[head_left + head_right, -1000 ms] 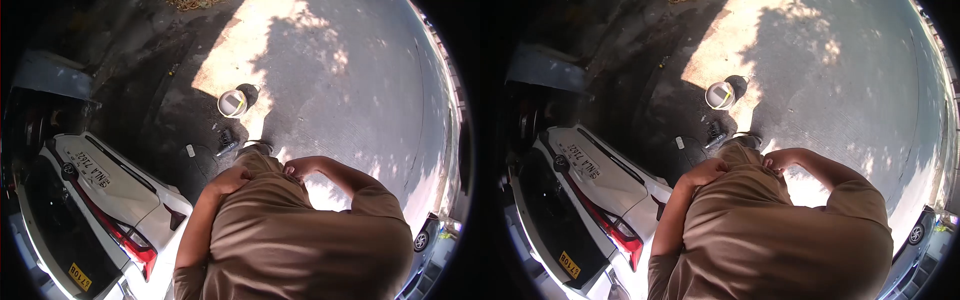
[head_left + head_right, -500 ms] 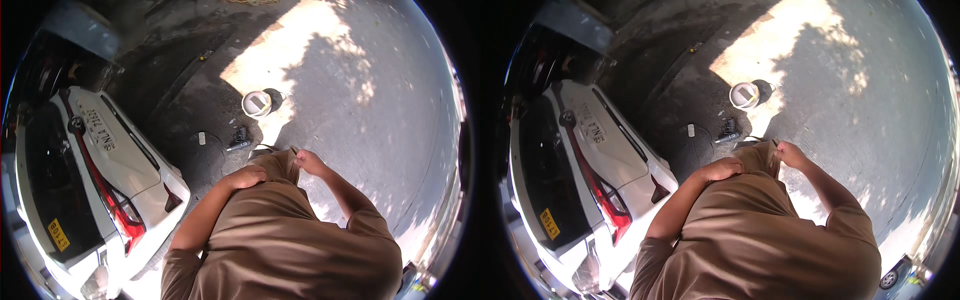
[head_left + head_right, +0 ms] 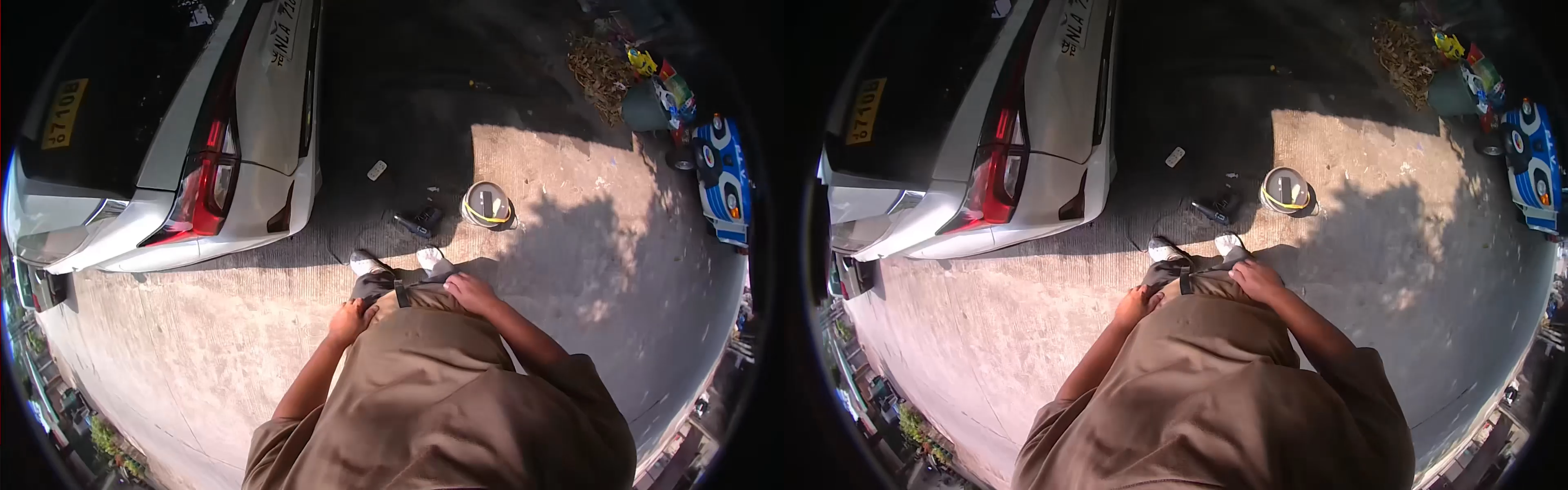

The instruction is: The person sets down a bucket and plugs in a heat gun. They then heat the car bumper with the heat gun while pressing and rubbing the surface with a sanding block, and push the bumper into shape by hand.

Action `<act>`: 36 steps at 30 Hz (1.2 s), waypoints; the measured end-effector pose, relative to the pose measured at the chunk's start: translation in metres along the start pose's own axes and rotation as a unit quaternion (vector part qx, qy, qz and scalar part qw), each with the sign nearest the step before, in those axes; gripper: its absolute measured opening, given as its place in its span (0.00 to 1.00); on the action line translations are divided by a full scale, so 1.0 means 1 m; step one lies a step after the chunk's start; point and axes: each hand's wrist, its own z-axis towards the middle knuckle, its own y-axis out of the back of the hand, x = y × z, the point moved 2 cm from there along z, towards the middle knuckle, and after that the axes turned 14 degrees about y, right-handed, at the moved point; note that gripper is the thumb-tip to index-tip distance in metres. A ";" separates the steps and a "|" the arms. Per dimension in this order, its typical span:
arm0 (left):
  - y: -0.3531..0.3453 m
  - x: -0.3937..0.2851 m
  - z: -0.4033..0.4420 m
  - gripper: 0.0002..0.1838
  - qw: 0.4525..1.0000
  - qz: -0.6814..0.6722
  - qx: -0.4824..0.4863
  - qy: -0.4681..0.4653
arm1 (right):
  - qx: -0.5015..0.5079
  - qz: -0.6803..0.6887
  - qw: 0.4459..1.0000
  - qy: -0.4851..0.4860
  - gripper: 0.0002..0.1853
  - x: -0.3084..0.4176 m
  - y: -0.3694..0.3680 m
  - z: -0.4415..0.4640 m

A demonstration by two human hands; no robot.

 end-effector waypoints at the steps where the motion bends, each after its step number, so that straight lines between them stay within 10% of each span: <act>1: -0.014 0.009 -0.005 0.28 1.000 -0.024 -0.006 0.013 | 0.018 0.021 1.000 0.003 0.21 0.000 -0.009 0.010; 11: 0.023 0.032 -0.102 0.31 0.884 -0.368 0.229 0.175 | 0.018 0.112 0.993 -0.043 0.23 0.059 0.005 -0.023; 18: 0.002 -0.001 -0.081 0.35 0.930 -0.220 0.284 0.079 | 0.181 0.108 0.977 -0.034 0.24 0.053 0.007 -0.001; 24: -0.065 -0.010 -0.075 0.34 0.902 -0.168 0.380 0.118 | 0.256 0.083 0.963 0.018 0.24 -0.033 -0.013 0.033; 28: -0.065 -0.059 -0.024 0.24 0.873 -0.215 0.433 0.065 | 0.096 0.091 0.991 -0.025 0.20 -0.168 -0.046 0.095; 34: -0.138 -0.051 0.235 0.16 0.999 0.041 0.018 0.005 | 0.154 -0.125 0.978 -0.067 0.17 -0.366 -0.128 0.239; 36: -0.123 -0.050 0.305 0.18 0.996 -0.062 0.016 0.061 | 0.176 -0.159 0.969 -0.066 0.20 -0.395 -0.155 0.282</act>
